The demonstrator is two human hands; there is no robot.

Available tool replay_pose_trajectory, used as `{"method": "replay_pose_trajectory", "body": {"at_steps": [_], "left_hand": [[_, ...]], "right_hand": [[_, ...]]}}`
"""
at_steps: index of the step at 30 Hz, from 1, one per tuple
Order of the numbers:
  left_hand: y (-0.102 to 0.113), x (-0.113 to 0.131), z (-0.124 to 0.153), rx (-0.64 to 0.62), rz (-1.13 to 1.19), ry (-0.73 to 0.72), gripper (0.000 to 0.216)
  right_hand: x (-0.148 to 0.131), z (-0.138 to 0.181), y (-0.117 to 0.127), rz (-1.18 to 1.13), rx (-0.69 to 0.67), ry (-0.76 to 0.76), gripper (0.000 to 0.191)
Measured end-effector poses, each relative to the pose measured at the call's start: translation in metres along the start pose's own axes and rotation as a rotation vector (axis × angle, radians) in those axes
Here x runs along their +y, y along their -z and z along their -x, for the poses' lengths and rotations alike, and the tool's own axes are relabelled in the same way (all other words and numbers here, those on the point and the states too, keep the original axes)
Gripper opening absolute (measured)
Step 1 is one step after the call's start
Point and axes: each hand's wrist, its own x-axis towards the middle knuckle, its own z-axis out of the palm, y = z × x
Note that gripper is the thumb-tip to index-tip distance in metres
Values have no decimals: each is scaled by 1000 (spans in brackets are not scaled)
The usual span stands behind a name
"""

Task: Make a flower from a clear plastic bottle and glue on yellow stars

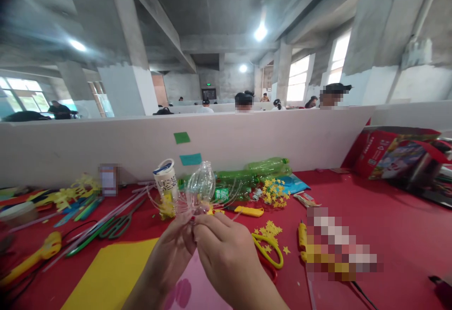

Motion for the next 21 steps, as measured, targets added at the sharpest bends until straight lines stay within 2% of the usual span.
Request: {"method": "replay_pose_trajectory", "body": {"at_steps": [3, 9, 13, 17, 21], "left_hand": [[1, -3, -1, -22, -5, -26, 5], [-4, -5, 2, -40, 31, 26, 8], [-5, -4, 2, -41, 42, 48, 8], [-3, -6, 1, -52, 3, 97, 13], [-4, -8, 2, -64, 15, 122, 11]], "right_hand": [[1, 1, 1, -22, -13, -38, 15], [-4, 0, 4, 2, 37, -40, 13], [-10, -1, 10, 20, 97, -45, 22], [-10, 1, 16, 39, 170, -119, 25], [-7, 2, 16, 84, 127, -220, 19]]}}
